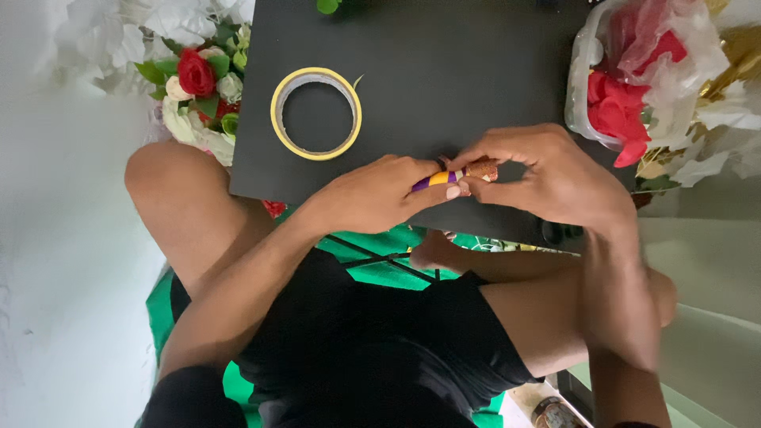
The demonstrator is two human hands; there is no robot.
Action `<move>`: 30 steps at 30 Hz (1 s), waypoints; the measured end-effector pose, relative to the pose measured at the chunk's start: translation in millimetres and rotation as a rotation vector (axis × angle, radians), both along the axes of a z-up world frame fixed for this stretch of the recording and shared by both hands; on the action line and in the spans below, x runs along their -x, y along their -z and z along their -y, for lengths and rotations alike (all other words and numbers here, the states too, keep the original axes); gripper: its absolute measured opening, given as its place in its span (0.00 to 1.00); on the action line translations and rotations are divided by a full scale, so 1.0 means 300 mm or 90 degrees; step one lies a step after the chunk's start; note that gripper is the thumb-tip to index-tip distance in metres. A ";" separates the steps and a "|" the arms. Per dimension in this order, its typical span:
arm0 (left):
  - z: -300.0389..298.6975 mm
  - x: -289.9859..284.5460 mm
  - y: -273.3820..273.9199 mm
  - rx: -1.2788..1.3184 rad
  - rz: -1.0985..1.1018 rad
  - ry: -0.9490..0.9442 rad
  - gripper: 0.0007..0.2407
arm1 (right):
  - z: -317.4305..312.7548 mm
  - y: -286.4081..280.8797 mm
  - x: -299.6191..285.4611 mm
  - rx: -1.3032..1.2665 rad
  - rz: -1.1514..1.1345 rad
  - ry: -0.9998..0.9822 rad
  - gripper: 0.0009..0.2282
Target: The person applies decorative paper and colored tape to a cylinder by hand. They use scissors to cut strips of tape and wrap them around the object's surface.
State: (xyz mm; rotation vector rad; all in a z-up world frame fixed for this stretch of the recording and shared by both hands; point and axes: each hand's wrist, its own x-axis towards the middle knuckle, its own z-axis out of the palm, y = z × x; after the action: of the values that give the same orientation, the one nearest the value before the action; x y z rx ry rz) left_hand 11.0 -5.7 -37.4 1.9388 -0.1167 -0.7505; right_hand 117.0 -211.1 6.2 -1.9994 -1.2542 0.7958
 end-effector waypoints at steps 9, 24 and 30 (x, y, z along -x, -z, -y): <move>0.004 0.004 0.024 0.007 0.056 0.009 0.21 | 0.013 -0.002 -0.015 0.053 -0.043 0.018 0.13; 0.009 0.012 -0.073 0.390 -0.120 -0.272 0.18 | 0.048 0.048 0.012 -0.129 -0.150 0.189 0.13; 0.041 0.006 0.034 0.542 -0.120 -0.359 0.14 | -0.003 0.097 0.072 -0.247 -0.170 0.265 0.06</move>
State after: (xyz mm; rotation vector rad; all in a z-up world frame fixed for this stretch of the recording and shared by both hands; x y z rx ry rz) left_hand 9.0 -18.1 -47.6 1.0042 0.1968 -0.3934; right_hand 95.4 -210.3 -22.8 -1.6882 -0.7352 0.5423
